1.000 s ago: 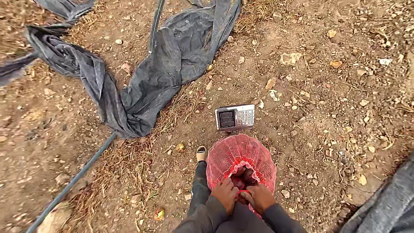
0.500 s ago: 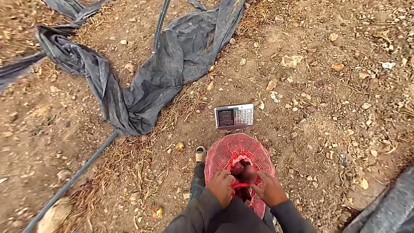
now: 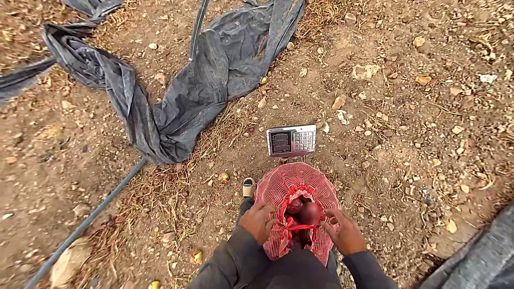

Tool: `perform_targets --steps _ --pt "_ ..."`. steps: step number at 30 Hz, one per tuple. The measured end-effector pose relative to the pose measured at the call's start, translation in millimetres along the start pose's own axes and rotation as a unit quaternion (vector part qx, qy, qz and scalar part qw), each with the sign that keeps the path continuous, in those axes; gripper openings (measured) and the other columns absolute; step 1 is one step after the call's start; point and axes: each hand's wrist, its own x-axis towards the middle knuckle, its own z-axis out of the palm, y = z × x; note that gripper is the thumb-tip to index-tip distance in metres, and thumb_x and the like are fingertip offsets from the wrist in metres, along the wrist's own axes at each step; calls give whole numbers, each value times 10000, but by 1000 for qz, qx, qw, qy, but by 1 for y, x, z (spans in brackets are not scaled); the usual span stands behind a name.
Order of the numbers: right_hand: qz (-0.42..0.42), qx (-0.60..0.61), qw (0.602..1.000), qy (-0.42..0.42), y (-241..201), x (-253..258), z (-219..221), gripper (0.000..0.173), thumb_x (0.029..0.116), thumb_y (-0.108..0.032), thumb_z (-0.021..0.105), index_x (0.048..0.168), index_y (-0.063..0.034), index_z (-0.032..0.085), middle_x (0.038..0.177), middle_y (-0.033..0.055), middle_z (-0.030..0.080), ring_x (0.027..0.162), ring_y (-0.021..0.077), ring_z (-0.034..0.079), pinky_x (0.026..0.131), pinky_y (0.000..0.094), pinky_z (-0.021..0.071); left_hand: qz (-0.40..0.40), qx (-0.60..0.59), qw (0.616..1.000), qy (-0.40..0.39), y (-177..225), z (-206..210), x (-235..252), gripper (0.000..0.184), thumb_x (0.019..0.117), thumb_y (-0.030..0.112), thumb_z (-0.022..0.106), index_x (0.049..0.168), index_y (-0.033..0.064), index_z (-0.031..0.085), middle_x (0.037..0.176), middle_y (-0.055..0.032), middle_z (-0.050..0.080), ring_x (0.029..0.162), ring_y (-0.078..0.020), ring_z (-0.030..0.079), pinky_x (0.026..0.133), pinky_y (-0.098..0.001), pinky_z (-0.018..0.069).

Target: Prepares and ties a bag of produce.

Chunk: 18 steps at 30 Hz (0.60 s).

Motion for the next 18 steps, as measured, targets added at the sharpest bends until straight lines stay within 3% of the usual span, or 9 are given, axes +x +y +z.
perform_targets --steps 12,15,18 --pt "-6 5 995 98 15 -8 -10 329 888 -297 714 1138 -84 736 1073 90 746 832 237 738 744 462 634 19 -10 997 71 -28 -22 -6 319 1008 331 612 1262 166 711 1352 -45 668 1248 -197 642 1077 -423 521" --pt "51 36 989 134 8 -43 -3 336 911 -285 674 1146 -48 720 1086 123 729 863 241 736 754 445 637 52 13 998 36 -43 -40 12 331 1025 348 592 1284 178 709 1361 -35 663 1251 -196 641 1082 -433 518" --pt "128 71 980 136 -34 -92 1 317 933 -184 694 1183 10 693 1105 178 722 898 271 739 802 468 630 54 67 996 -5 -70 -64 23 333 1033 344 593 1306 179 688 1387 -45 642 1257 -223 636 1069 -475 523"
